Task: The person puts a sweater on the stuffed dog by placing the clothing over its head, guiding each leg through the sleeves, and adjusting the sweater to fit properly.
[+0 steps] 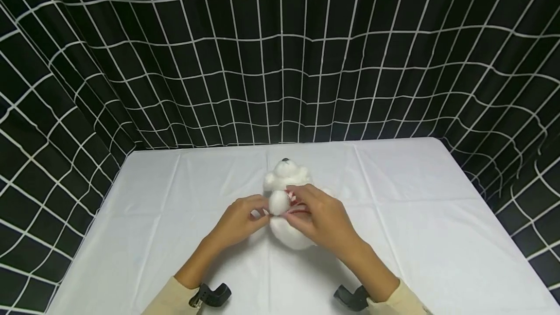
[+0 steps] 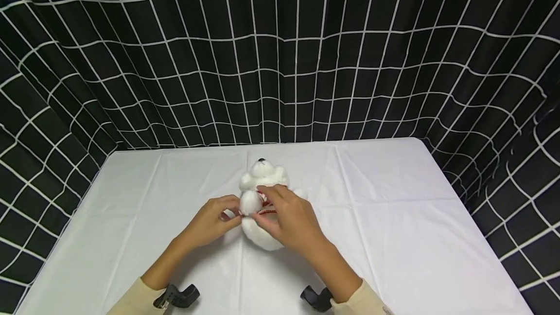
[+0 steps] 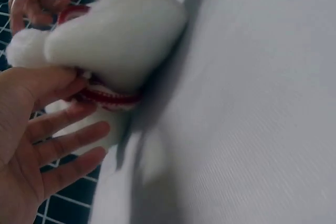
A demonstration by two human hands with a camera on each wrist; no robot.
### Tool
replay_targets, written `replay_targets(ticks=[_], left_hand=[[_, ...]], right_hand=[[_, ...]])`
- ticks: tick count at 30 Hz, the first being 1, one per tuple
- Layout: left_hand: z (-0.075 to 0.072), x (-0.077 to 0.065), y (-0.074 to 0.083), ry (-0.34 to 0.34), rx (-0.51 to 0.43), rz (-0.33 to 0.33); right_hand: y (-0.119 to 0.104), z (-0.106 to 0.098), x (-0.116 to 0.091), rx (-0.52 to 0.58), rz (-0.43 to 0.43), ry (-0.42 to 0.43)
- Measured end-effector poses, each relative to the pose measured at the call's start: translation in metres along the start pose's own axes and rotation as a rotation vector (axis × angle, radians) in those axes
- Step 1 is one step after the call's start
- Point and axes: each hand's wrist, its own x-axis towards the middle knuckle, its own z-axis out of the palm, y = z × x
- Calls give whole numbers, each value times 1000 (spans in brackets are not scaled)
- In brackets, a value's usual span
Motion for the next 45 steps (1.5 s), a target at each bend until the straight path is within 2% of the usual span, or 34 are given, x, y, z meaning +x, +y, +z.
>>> replay_targets(ticks=[3,6,10,12,13,18,23,28,31,38,41,45], left_hand=[[2,7,4,-1,-68,-13],[5,15,3,10,-227,-118],[10,24,-9,85,-487,-272],[14,27,-16,91,-563,-297],[16,28,-19,86,-568,-300],[23,33,-23,69,-504,-291],[23,36,-19,122,-374,-257],[21,36,-17,210,-183,-220],[21,38,-16,271,-146,-198],[19,46,-18,369,-138,-171],[23,49,-19,361,-101,-183],[22,44,-15,276,12,-222]], right_hand=[[-6,10,5,-103,-44,-19],[-10,16,8,-195,-35,-16],[-12,21,10,-200,16,-36],[-12,23,10,-181,28,-53],[-13,23,10,-170,30,-59],[-14,26,8,-125,12,-46],[-14,28,6,-93,20,-12],[-15,28,4,-55,43,-4],[-16,27,4,-37,45,-6],[-17,24,1,-25,6,25],[-16,25,0,-36,-20,49],[-16,27,0,-53,-20,19]])
